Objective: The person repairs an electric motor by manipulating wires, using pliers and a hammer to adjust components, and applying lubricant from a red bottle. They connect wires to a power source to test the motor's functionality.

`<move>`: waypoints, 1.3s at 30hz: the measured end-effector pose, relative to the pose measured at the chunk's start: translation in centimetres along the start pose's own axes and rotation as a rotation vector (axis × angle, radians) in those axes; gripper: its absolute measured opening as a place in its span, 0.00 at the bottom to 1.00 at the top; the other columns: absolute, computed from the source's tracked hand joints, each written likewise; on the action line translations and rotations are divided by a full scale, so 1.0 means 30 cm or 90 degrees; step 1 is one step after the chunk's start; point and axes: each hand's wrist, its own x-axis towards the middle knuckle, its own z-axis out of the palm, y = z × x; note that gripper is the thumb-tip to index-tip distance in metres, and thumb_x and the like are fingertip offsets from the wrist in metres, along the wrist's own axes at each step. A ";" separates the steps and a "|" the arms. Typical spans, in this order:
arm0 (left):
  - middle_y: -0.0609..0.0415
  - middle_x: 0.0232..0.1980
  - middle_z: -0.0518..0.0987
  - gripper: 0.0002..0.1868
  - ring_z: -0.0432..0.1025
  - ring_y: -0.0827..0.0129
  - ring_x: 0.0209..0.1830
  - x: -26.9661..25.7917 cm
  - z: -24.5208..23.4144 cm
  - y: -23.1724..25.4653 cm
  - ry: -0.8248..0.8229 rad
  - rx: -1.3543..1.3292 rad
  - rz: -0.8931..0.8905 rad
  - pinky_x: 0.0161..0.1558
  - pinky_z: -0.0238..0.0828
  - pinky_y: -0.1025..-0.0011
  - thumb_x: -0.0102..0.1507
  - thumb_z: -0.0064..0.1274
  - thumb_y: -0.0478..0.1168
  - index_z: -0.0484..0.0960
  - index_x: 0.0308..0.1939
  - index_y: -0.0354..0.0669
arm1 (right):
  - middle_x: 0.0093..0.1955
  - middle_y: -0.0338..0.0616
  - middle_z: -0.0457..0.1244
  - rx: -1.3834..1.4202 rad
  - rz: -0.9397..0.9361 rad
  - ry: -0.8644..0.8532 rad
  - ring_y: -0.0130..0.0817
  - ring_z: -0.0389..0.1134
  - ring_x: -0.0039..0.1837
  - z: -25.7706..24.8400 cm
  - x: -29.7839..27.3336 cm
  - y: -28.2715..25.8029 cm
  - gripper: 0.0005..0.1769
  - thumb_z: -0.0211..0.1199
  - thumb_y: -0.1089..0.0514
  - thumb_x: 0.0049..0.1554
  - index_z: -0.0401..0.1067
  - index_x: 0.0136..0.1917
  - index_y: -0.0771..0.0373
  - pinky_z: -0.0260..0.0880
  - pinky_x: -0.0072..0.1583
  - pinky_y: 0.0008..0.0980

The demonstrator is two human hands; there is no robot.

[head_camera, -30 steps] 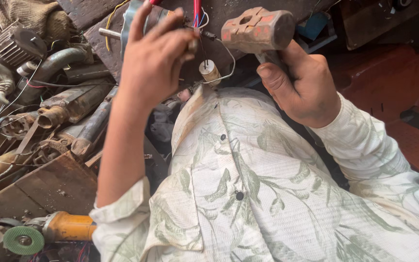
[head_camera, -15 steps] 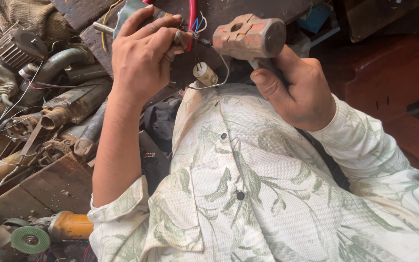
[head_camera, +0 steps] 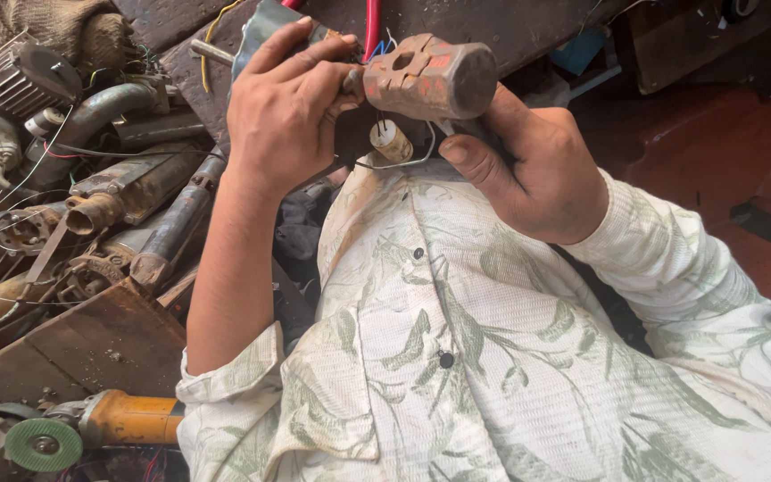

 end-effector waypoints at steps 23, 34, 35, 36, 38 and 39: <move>0.46 0.57 0.84 0.09 0.78 0.60 0.64 -0.048 0.028 -0.003 0.092 0.023 0.070 0.72 0.70 0.58 0.64 0.53 0.30 0.82 0.48 0.38 | 0.52 0.54 0.71 -0.041 0.070 -0.037 0.37 0.77 0.50 0.042 0.028 -0.059 0.23 0.53 0.52 0.77 0.58 0.75 0.73 0.76 0.51 0.29; 0.49 0.53 0.85 0.06 0.78 0.60 0.64 -0.028 0.030 -0.002 0.076 0.060 0.085 0.70 0.71 0.58 0.60 0.53 0.29 0.79 0.41 0.38 | 0.44 0.50 0.70 -0.035 0.100 -0.050 0.36 0.75 0.43 0.034 0.036 -0.069 0.21 0.54 0.53 0.73 0.62 0.70 0.72 0.74 0.45 0.31; 0.50 0.54 0.85 0.06 0.78 0.61 0.64 -0.028 0.030 0.000 0.078 0.062 0.084 0.70 0.71 0.58 0.60 0.53 0.29 0.79 0.41 0.38 | 0.45 0.50 0.70 -0.036 0.098 -0.056 0.36 0.75 0.43 0.033 0.036 -0.073 0.21 0.54 0.53 0.73 0.62 0.70 0.72 0.74 0.45 0.31; 0.51 0.54 0.85 0.06 0.78 0.61 0.64 -0.027 0.031 0.000 0.080 0.063 0.084 0.70 0.71 0.57 0.60 0.53 0.29 0.79 0.41 0.38 | 0.45 0.50 0.70 -0.038 0.096 -0.061 0.36 0.75 0.44 0.029 0.039 -0.078 0.21 0.54 0.54 0.73 0.62 0.70 0.72 0.74 0.45 0.31; 0.52 0.54 0.85 0.06 0.78 0.61 0.64 -0.025 0.031 0.002 0.084 0.046 0.082 0.70 0.71 0.57 0.61 0.53 0.28 0.80 0.41 0.38 | 0.41 0.50 0.70 -0.081 0.134 -0.082 0.35 0.74 0.40 0.015 0.050 -0.094 0.21 0.54 0.54 0.71 0.63 0.70 0.71 0.73 0.43 0.32; 0.53 0.53 0.85 0.07 0.78 0.61 0.64 -0.024 0.031 0.004 0.087 0.037 0.081 0.70 0.71 0.57 0.61 0.52 0.28 0.80 0.42 0.38 | 0.37 0.49 0.69 -0.121 0.173 -0.099 0.35 0.73 0.36 0.001 0.058 -0.105 0.21 0.54 0.54 0.69 0.65 0.69 0.70 0.72 0.41 0.32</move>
